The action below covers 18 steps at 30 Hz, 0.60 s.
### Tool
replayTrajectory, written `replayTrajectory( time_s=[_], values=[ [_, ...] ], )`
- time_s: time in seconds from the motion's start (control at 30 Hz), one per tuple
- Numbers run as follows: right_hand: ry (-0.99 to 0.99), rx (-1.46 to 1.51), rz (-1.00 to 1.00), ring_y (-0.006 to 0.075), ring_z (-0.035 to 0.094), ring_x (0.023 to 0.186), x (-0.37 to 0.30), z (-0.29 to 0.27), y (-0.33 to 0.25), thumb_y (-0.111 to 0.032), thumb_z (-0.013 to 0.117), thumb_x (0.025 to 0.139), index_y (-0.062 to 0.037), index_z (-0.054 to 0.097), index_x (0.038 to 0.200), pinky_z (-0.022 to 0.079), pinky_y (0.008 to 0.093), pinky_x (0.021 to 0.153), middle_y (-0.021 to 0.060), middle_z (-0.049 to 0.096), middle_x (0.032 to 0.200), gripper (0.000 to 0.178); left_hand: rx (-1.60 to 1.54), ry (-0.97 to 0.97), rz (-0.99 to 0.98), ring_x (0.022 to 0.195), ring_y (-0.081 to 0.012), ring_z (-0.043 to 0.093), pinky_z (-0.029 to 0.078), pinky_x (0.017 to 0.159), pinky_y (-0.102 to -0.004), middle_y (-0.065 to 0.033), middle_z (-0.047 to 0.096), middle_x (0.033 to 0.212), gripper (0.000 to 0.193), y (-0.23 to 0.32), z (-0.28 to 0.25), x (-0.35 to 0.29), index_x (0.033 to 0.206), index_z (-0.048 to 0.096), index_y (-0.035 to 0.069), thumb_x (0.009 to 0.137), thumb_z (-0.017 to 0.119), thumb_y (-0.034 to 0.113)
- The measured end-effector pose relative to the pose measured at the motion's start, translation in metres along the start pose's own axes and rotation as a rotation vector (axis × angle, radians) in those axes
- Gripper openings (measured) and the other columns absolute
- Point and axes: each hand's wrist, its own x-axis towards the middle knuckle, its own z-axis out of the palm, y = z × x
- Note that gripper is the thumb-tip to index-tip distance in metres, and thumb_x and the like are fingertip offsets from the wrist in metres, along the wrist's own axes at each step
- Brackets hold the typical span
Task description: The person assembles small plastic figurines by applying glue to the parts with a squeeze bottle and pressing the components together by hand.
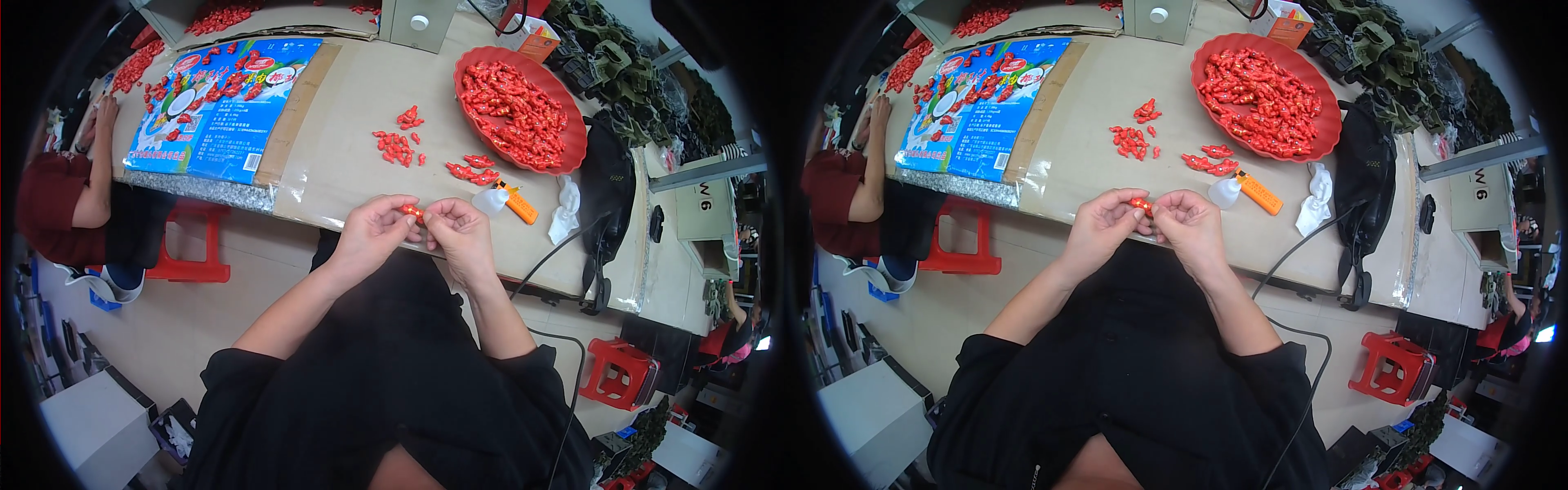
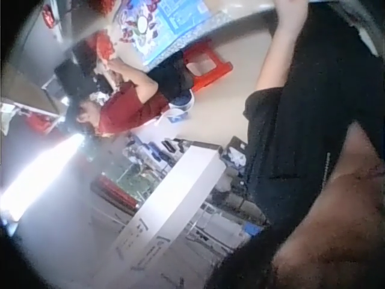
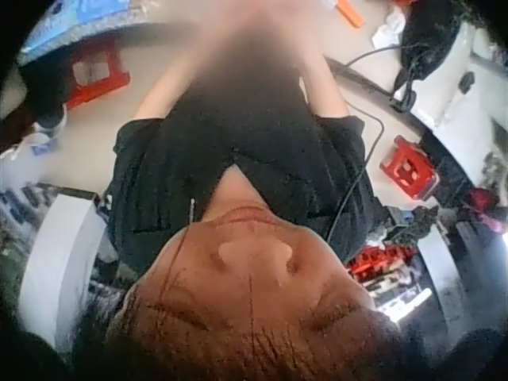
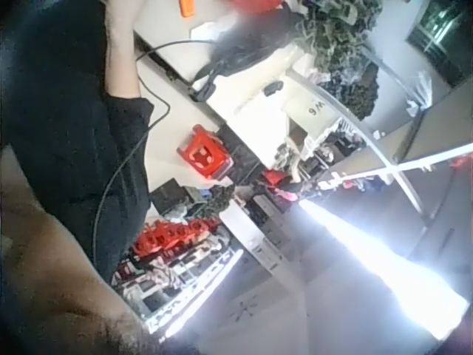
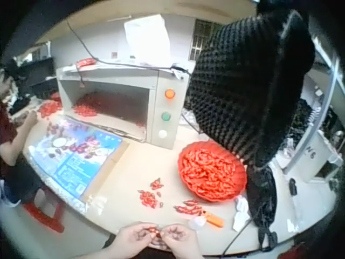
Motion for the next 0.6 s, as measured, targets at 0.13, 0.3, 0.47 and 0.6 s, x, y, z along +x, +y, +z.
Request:
replayTrajectory(
  time_s=[0.13, 0.3, 0.47, 0.6],
  values=[
    [-0.025, 0.025, -0.079, 0.0058, 0.049, 0.053, -0.002, -0.003, 0.007, -0.002, 0.055, 0.079, 0.0021, 0.052, 0.085, 0.042, 0.0182, 0.049, 0.0030, 0.055, 0.068, 0.007, -0.026, -0.022, 0.005, 0.078, -0.0126, 0.057, 0.049, 0.073, -0.0243, -0.0075, 0.055, 0.090, 0.024, 0.001, -0.003, -0.001, 0.107, 0.048, -0.004, 0.084, 0.047, 0.000],
    [-0.065, 0.048, -0.181, 0.0064, 0.051, 0.060, -0.006, -0.005, 0.010, -0.002, 0.054, 0.081, 0.0018, 0.051, 0.091, 0.043, 0.0180, 0.055, 0.0038, 0.055, 0.074, 0.011, -0.062, -0.002, 0.092, 0.082, -0.0132, 0.057, 0.048, 0.075, -0.0253, -0.0080, 0.053, 0.096, 0.023, 0.001, -0.003, -0.002, 0.106, 0.050, -0.003, 0.084, 0.049, 0.001],
    [-0.109, 0.083, -0.212, 0.0065, 0.052, 0.062, -0.008, -0.005, 0.010, 0.001, 0.055, 0.079, 0.0014, 0.050, 0.093, 0.045, 0.0183, 0.057, 0.0046, 0.056, 0.077, 0.015, -0.072, -0.011, 0.135, 0.088, -0.0138, 0.055, 0.047, 0.078, -0.0260, -0.0073, 0.052, 0.096, 0.022, 0.002, -0.002, -0.001, 0.104, 0.051, -0.003, 0.083, 0.047, -0.002],
    [-0.127, 0.091, -0.216, 0.0064, 0.052, 0.063, -0.008, -0.007, 0.013, 0.003, 0.055, 0.079, 0.0012, 0.049, 0.093, 0.045, 0.0182, 0.057, 0.0046, 0.056, 0.077, 0.016, -0.082, -0.024, 0.094, 0.088, -0.0132, 0.055, 0.046, 0.080, -0.0263, -0.0086, 0.055, 0.096, 0.024, 0.005, -0.001, -0.001, 0.106, 0.050, -0.003, 0.083, 0.046, -0.003]
  ],
)
